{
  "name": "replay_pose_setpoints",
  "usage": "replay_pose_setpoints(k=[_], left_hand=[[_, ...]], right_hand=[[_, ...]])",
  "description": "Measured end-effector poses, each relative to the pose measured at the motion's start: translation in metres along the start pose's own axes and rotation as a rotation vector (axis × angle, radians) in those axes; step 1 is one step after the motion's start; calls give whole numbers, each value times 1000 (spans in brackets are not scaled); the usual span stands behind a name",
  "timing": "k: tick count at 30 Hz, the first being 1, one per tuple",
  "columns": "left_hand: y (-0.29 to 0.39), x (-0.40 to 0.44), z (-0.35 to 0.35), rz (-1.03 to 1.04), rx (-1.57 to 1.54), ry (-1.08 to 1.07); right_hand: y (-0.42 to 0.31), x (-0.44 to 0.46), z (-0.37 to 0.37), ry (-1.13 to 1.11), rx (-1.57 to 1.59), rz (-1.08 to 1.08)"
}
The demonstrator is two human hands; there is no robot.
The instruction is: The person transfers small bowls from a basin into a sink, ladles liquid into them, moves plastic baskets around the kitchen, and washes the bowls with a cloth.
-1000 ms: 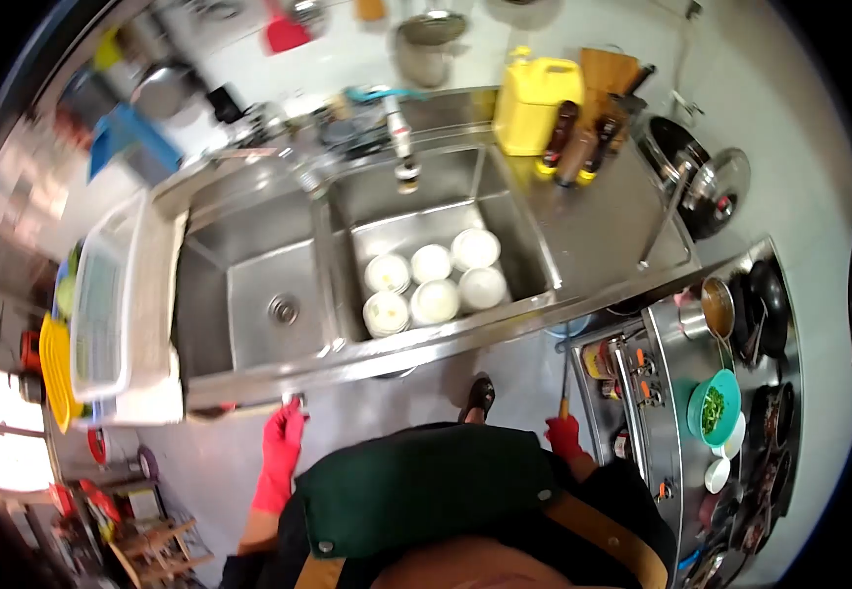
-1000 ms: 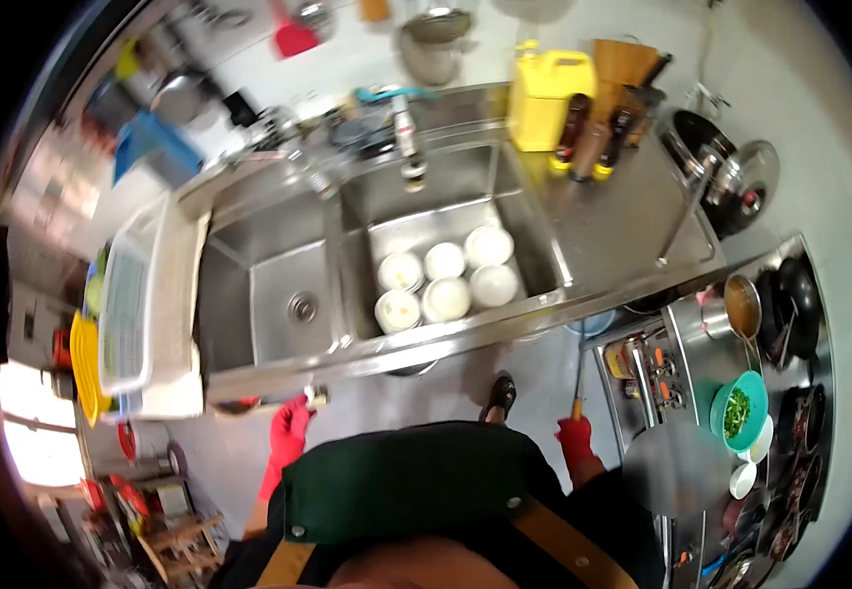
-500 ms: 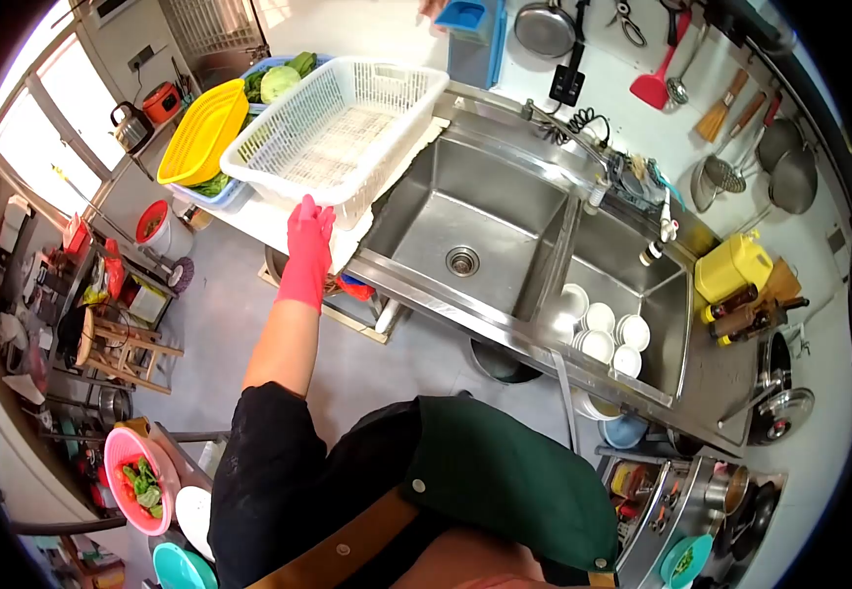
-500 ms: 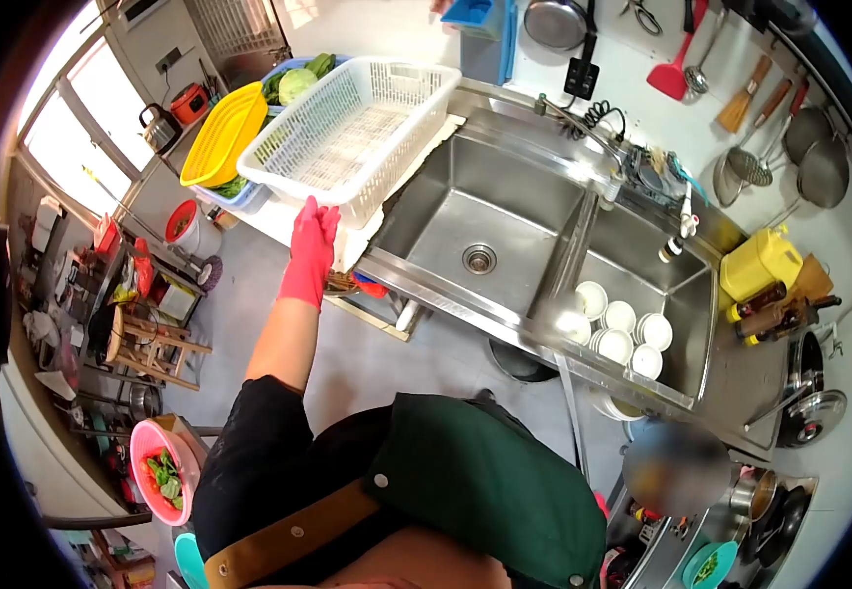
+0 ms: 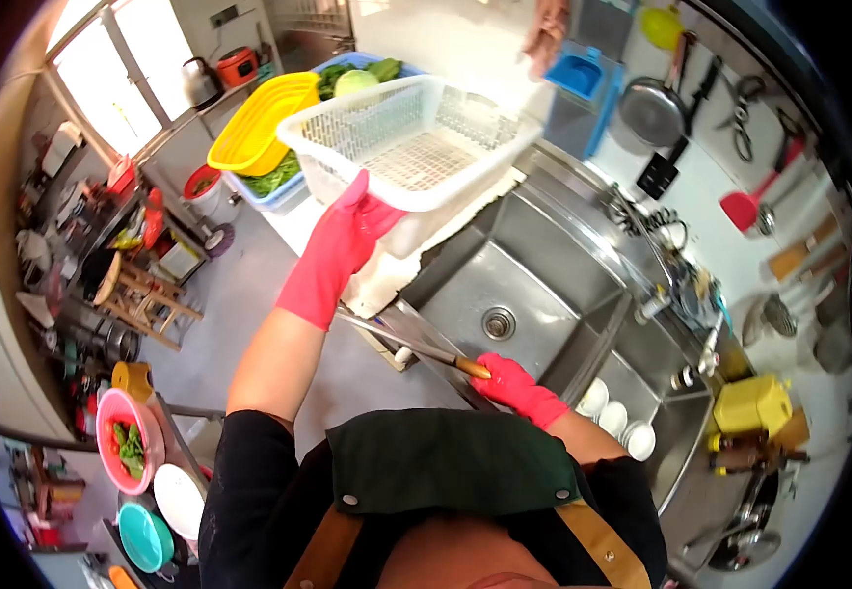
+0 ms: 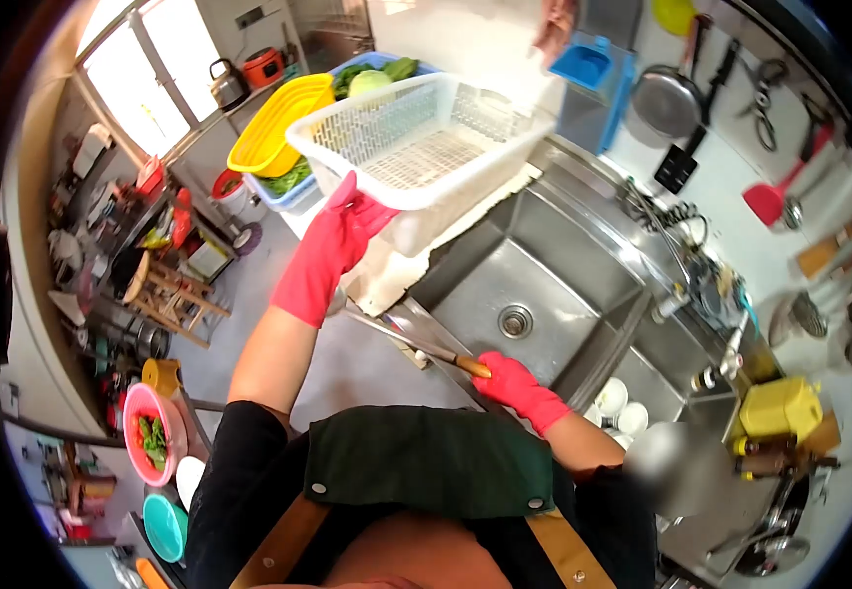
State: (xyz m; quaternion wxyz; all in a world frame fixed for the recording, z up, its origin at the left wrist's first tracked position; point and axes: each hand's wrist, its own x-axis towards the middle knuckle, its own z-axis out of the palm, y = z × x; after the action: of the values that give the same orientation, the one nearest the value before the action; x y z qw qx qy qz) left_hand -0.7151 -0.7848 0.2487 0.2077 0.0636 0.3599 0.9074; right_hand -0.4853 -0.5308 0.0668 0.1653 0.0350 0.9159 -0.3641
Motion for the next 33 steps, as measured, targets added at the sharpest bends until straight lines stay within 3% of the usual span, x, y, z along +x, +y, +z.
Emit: replay_pose_setpoints(k=[4,9,10,11,14,15,18,19,22,23,24,25,26,27,28,30,32,33], left_hand=[[9,-5,37,60,-8,44],[17,-11,43,132,18,-122],[20,-15,43,119,10,-54],[24,-21,47,105,-2,11],[32,-36,68,37,-47,179],[31,-40,73,6,-66,231],[0,-28,19,-1,18,201],[-9,-25,-1,14,70,163],[-15,-37,-11,9,33,205],[-29,-31,-36,-59,109,151],[-45,-18,-76,-105,191,117],[-44,-23,-98,141,578,22],[-44,-28,-118,423,954,26],[-48,-31,-129,571,1054,168],[-62,-29,-122,631,891,372],[-68,-37,-106,762,773,494],[-25,-95,-40,544,923,213],[-9,-121,-8,484,985,36]], right_hand=[[-3,66,-7,59,48,-63],[-11,154,8,268,106,-106],[-14,166,11,324,96,-108],[-27,173,3,240,124,-60],[-9,222,29,468,354,-539],[-7,228,26,268,479,-427],[10,244,39,439,186,-396],[17,250,43,376,270,-280],[24,242,28,528,185,-242],[16,229,17,566,539,-249],[-9,201,-10,488,476,-166],[-13,191,-19,459,526,-360],[-15,184,-25,326,786,-409],[-38,163,-37,360,635,-509],[-55,162,-41,332,759,-640],[-129,141,-76,240,796,-524],[-229,112,-97,404,629,-589],[-274,106,-104,385,716,-662]])
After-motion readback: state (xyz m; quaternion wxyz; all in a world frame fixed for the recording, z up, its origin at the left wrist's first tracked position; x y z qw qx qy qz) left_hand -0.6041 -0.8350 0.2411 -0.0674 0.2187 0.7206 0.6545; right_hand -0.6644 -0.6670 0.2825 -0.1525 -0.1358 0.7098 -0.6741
